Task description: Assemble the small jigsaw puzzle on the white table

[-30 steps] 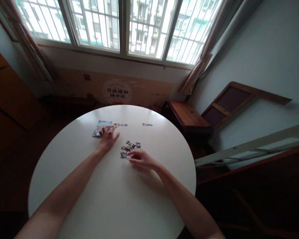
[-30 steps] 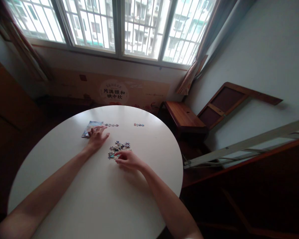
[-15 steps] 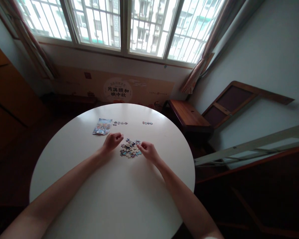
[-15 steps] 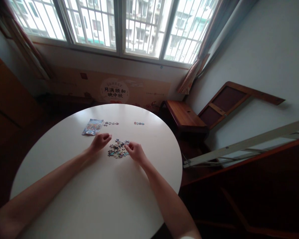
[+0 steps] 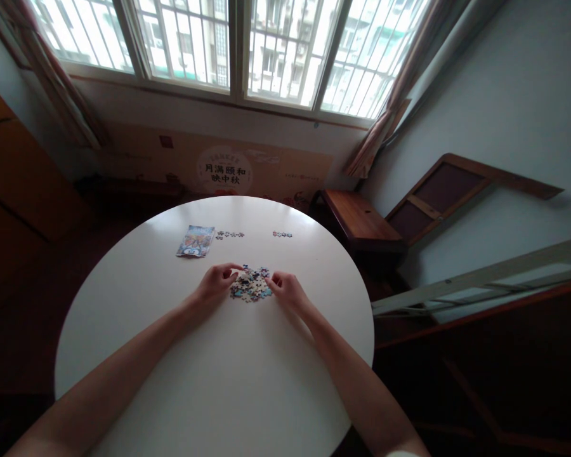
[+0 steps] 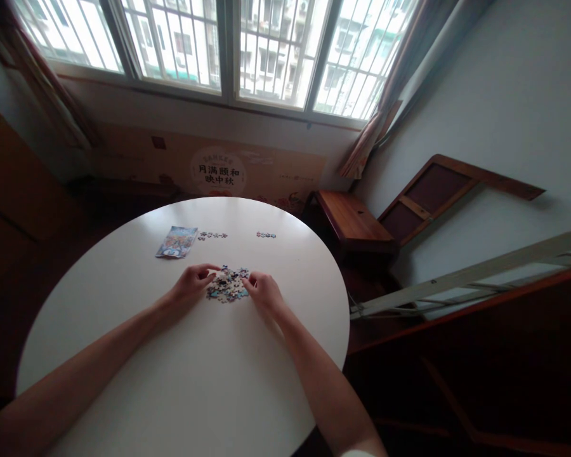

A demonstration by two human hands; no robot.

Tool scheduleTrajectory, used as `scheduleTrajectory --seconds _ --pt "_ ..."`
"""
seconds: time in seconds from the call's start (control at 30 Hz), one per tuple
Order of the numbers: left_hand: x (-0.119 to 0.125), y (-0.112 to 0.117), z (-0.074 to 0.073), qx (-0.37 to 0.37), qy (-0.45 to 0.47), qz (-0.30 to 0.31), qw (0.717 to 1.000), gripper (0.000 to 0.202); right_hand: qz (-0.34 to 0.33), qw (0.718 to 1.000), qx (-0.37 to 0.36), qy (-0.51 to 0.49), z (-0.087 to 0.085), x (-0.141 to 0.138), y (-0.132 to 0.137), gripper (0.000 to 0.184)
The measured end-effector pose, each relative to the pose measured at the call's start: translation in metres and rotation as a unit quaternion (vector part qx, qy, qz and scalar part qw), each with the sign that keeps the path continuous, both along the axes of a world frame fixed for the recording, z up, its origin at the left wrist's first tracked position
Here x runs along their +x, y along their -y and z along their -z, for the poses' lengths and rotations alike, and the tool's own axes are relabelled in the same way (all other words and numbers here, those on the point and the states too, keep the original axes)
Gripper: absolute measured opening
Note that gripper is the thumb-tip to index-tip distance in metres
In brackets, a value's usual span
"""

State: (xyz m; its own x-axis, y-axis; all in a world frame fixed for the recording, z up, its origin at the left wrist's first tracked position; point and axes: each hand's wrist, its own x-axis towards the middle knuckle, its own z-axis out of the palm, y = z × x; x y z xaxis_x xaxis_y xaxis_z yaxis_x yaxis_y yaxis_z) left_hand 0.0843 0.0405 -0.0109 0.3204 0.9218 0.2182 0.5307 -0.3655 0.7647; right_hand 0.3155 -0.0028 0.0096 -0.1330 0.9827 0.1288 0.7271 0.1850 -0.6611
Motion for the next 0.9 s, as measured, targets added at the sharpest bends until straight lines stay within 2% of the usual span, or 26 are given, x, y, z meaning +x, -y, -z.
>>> scheduleTrajectory --seconds 0.33,0.73,0.9 --pt "-0.0003 0.0 0.0029 0.013 -0.078 -0.001 0.997 0.037 0.0 1.0 0.009 -0.003 -0.001 0.0004 0.0008 0.033" --pt "0.0011 0.0048 -0.0017 0.033 -0.091 -0.011 0.995 0.034 -0.008 1.0 0.021 -0.009 -0.0038 -0.0015 0.001 0.031" --pt "0.0003 0.0033 0.0018 0.024 -0.078 -0.011 0.997 0.033 -0.007 1.0 0.023 -0.009 -0.0042 -0.0025 0.0018 0.031"
